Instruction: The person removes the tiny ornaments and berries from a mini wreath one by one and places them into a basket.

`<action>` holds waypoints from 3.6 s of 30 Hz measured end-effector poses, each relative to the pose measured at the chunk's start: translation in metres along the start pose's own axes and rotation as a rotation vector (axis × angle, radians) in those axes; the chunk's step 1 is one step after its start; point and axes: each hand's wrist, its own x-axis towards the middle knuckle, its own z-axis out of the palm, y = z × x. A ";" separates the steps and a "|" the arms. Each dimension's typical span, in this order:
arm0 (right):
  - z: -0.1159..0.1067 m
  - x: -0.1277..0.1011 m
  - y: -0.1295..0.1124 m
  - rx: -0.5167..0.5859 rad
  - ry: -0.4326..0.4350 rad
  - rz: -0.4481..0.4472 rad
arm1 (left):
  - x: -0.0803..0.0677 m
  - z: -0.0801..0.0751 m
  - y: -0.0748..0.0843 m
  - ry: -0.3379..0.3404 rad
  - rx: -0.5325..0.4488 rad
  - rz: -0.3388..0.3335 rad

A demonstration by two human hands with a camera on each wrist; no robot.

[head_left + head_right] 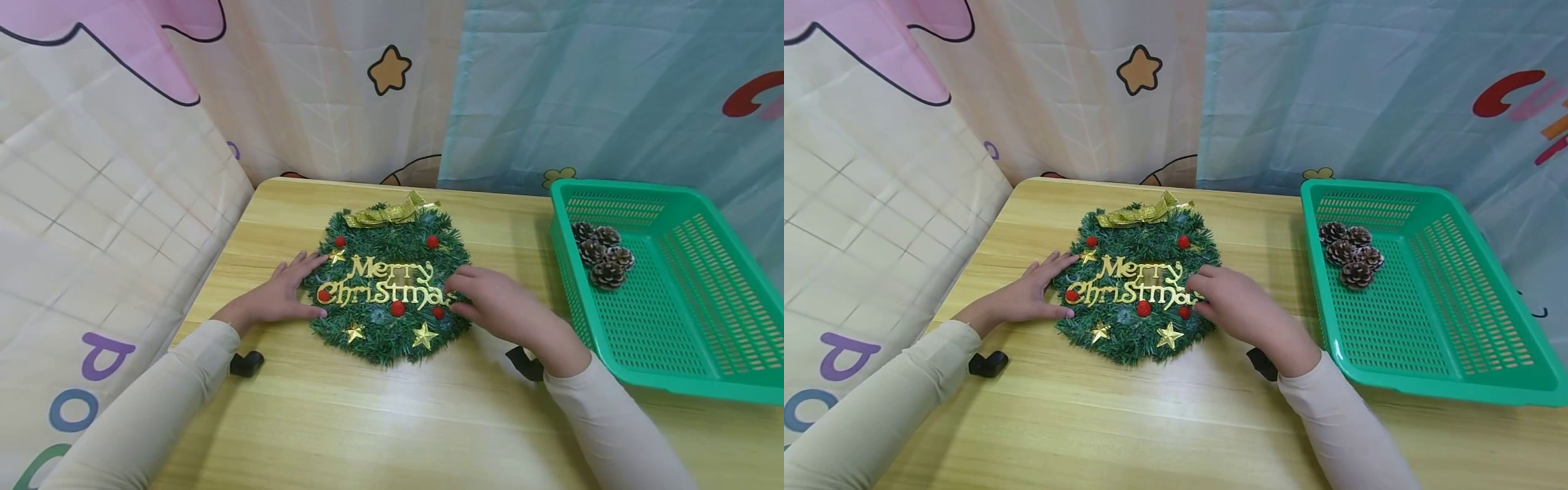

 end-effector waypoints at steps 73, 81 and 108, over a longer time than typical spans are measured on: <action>0.029 0.014 0.006 0.033 -0.070 0.008 | 0.002 -0.003 0.000 -0.012 0.001 -0.009; 0.027 0.011 0.006 0.044 -0.064 0.007 | 0.003 -0.002 -0.002 -0.013 0.000 -0.011; -0.016 -0.013 -0.030 -0.063 0.050 -0.087 | 0.003 -0.003 0.001 -0.014 -0.006 -0.013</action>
